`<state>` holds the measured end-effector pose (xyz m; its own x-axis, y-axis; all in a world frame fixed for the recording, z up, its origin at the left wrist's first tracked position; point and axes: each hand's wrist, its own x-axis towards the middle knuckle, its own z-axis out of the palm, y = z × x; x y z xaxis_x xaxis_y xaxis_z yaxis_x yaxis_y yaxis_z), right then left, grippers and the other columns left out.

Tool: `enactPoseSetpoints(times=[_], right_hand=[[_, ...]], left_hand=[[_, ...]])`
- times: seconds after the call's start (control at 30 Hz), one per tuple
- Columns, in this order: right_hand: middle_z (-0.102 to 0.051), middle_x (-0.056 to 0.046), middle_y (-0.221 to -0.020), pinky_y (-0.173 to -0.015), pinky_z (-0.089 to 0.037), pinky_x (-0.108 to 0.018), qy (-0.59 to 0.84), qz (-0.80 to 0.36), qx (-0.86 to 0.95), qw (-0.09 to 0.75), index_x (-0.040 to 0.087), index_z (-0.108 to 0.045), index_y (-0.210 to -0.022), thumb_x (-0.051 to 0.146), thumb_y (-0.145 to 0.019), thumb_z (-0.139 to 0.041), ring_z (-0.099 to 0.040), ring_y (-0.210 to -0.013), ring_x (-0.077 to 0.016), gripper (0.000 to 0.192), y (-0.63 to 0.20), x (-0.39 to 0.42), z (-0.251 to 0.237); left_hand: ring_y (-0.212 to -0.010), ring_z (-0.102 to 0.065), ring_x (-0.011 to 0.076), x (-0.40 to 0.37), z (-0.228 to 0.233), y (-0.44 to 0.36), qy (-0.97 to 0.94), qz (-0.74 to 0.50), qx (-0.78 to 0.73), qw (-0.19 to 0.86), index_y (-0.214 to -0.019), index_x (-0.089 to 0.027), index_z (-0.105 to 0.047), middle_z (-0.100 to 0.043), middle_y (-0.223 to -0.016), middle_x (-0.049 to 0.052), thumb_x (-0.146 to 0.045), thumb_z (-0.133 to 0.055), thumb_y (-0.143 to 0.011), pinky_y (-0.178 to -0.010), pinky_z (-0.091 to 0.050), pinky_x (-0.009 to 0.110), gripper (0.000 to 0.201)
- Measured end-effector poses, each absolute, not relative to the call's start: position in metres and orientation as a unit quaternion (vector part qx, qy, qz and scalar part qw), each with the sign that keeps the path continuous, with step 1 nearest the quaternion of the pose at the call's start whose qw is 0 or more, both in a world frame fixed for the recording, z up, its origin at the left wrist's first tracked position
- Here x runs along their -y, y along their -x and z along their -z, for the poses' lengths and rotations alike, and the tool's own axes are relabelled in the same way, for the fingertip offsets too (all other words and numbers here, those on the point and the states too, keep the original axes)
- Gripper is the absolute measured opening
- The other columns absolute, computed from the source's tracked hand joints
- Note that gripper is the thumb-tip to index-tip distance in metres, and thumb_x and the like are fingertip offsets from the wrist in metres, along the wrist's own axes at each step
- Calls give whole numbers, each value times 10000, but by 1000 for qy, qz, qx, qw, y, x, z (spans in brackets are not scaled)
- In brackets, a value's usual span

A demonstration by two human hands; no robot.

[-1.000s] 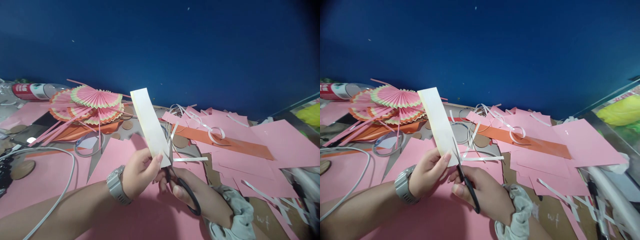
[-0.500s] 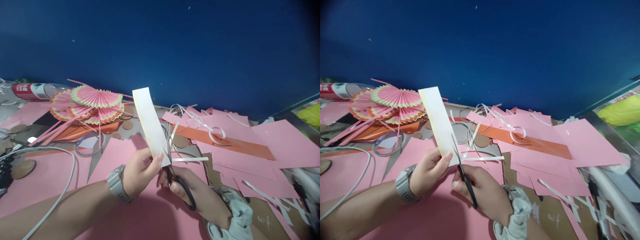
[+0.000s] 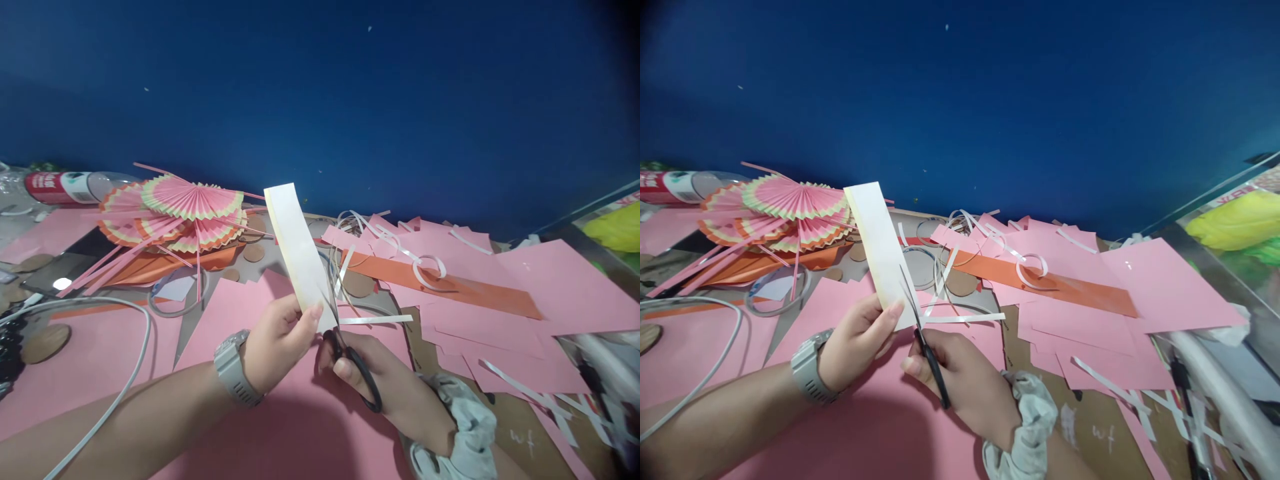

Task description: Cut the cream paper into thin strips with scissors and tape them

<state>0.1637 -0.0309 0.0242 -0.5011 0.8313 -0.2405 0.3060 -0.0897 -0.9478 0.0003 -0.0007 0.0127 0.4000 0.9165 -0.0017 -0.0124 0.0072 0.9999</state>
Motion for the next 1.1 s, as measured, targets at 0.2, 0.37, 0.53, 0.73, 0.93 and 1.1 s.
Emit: enactPoseSetpoints(times=[0.2, 0.37, 0.53, 0.73, 0.93, 1.1], right_hand=[[-500, -11, -665, -548, -442, -268, 453, -595, 620, 237, 181, -496, -718, 661, -809, -420, -484, -621, -151, 494, -161, 30, -23], [-503, 0, -626, -542, -442, -266, 449, -612, 602, 248, 179, -494, -702, 630, -819, -447, -499, -594, -142, 468, -161, 30, -18], [-520, -3, -624, -569, -459, -280, 451, -621, 590, 250, 178, -493, -701, 647, -808, -442, -525, -620, -152, 484, -161, 32, -16], [-537, -9, -632, -576, -457, -282, 456, -623, 581, 256, 168, -500, -699, 650, -793, -462, -549, -628, -156, 493, -160, 31, -17], [-536, -2, -613, -540, -446, -269, 457, -623, 580, 259, 162, -510, -696, 655, -788, -463, -524, -578, -139, 503, -159, 31, -20], [-544, -4, -628, -536, -444, -265, 459, -618, 587, 252, 156, -533, -716, 626, -817, -450, -499, -542, -120, 488, -159, 32, -21]], left_hand=[[-323, -298, 31, 0, -4, 0, -543, -379, -391, 639, -710, -172, -461, -349, -380, -101, -433, -398, -910, -343, -269, 127, 335], [-327, -299, 29, 1, -1, 1, -540, -382, -410, 628, -715, -168, -470, -325, -399, -104, -449, -412, -900, -337, -245, 129, 342], [-328, -301, 26, 1, -2, 0, -553, -378, -410, 619, -702, -167, -460, -339, -406, -99, -450, -402, -906, -345, -255, 131, 354], [-334, -302, 33, 1, -2, 0, -561, -370, -412, 616, -686, -164, -464, -345, -403, -93, -448, -399, -906, -346, -257, 136, 365], [-354, -323, 44, 1, -6, 1, -573, -366, -402, 613, -689, -158, -485, -380, -416, -78, -441, -388, -909, -365, -269, 152, 371], [-358, -307, 45, 1, -8, 0, -577, -365, -395, 615, -705, -156, -494, -359, -420, -83, -431, -388, -913, -373, -265, 159, 361]])
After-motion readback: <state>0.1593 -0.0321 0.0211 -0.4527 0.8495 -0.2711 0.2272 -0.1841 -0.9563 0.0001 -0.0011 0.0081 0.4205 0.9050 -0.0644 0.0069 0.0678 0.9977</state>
